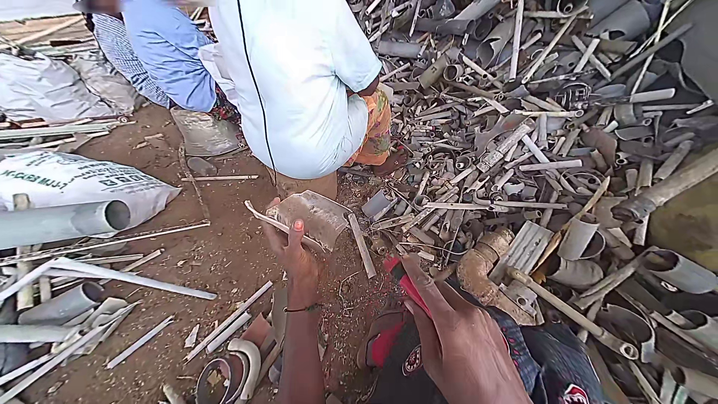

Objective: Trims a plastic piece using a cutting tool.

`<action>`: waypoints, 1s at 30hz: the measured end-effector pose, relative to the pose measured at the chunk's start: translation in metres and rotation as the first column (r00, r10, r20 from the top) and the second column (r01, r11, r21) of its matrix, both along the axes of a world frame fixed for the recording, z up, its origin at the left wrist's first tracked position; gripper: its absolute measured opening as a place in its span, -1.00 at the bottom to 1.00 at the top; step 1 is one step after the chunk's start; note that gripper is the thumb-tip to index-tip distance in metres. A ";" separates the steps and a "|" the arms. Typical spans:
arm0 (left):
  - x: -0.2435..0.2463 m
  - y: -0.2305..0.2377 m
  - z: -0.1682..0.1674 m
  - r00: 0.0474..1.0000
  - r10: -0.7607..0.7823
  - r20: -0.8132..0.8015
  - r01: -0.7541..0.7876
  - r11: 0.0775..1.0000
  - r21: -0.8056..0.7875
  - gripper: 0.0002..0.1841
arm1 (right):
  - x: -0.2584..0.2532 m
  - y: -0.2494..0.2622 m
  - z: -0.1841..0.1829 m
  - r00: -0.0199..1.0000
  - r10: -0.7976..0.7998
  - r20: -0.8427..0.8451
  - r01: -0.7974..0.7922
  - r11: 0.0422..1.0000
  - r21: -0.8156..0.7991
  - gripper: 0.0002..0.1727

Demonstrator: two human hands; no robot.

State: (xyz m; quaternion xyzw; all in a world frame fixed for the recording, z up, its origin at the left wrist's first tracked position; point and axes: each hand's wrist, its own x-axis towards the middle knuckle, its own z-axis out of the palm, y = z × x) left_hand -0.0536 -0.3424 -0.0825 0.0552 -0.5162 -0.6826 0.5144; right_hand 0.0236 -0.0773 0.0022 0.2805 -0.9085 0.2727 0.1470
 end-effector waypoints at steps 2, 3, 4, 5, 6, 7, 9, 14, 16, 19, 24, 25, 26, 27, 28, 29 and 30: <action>0.002 0.000 0.001 0.996 -0.064 -0.067 0.067 0.997 0.043 0.25 | -0.010 -0.003 -0.019 0.998 0.067 -0.017 -0.068 0.993 -0.096 -0.44; 0.001 0.000 0.003 0.992 -0.089 -0.086 0.095 0.993 0.068 0.33 | -0.013 -0.002 -0.026 0.995 0.103 0.008 -0.102 0.992 -0.076 -0.44; 0.001 0.000 0.005 0.989 -0.105 -0.108 0.115 0.990 0.087 0.37 | -0.015 -0.001 -0.030 0.992 0.127 0.008 -0.126 0.991 -0.038 -0.44; 0.002 -0.001 0.006 0.985 -0.116 -0.125 0.129 0.986 0.101 0.38 | -0.014 0.001 -0.033 0.990 0.136 -0.028 -0.136 0.990 -0.021 -0.45; 0.002 -0.003 0.007 0.982 -0.125 -0.139 0.142 0.983 0.117 0.36 | -0.014 0.001 -0.035 0.988 0.133 -0.082 -0.136 0.990 -0.039 -0.47; 0.004 -0.003 0.007 0.976 -0.144 -0.166 0.168 0.975 0.143 0.32 | -0.013 0.001 -0.037 0.983 0.134 -0.125 -0.145 0.986 -0.084 -0.49; 0.009 -0.002 0.011 0.952 -0.190 -0.242 0.240 0.950 0.199 0.17 | -0.012 -0.001 -0.037 0.973 0.145 -0.177 -0.172 0.974 -0.146 -0.52; 0.016 0.002 0.029 0.929 -0.209 -0.304 0.275 0.941 0.196 0.10 | -0.013 -0.004 -0.041 0.959 0.157 -0.235 -0.168 0.986 -0.024 -0.51; 0.018 0.003 0.031 0.921 -0.199 -0.333 0.278 0.937 0.209 0.06 | -0.013 -0.004 -0.040 0.945 0.200 -0.257 -0.235 0.965 -0.113 -0.52; 0.021 0.010 0.036 0.910 -0.195 -0.366 0.295 0.925 0.238 -0.16 | -0.011 -0.008 -0.040 0.962 0.168 -0.214 -0.172 0.985 -0.001 -0.49; 0.025 0.009 0.050 0.917 -0.143 -0.372 0.293 0.875 0.385 -0.25 | -0.012 0.000 -0.037 0.986 0.116 -0.116 -0.129 0.986 -0.110 -0.51; 0.026 0.008 0.051 0.921 -0.128 -0.369 0.279 0.876 0.393 -0.23 | -0.012 0.003 -0.038 0.990 0.088 -0.106 -0.100 0.989 -0.113 -0.51; 0.027 0.006 0.053 0.931 -0.109 -0.348 0.255 0.877 0.407 -0.23 | -0.013 0.004 -0.039 0.992 0.074 -0.104 -0.084 0.991 -0.100 -0.51; 0.028 0.005 0.054 0.945 -0.092 -0.315 0.227 0.876 0.425 -0.23 | -0.013 0.005 -0.040 0.991 0.086 -0.105 -0.094 0.992 -0.081 -0.51; 0.029 0.005 0.055 0.961 -0.070 -0.267 0.188 0.874 0.447 -0.23 | -0.012 0.005 -0.041 0.987 0.123 -0.100 -0.129 0.990 -0.059 -0.51; 0.029 0.005 0.057 0.974 -0.057 -0.218 0.154 0.874 0.462 -0.23 | -0.013 0.007 -0.042 0.981 0.172 -0.092 -0.176 0.984 -0.038 -0.51; 0.029 0.005 0.058 0.982 -0.050 -0.180 0.131 0.872 0.472 -0.23 | -0.014 0.010 -0.042 0.973 0.213 -0.089 -0.216 0.976 -0.025 -0.51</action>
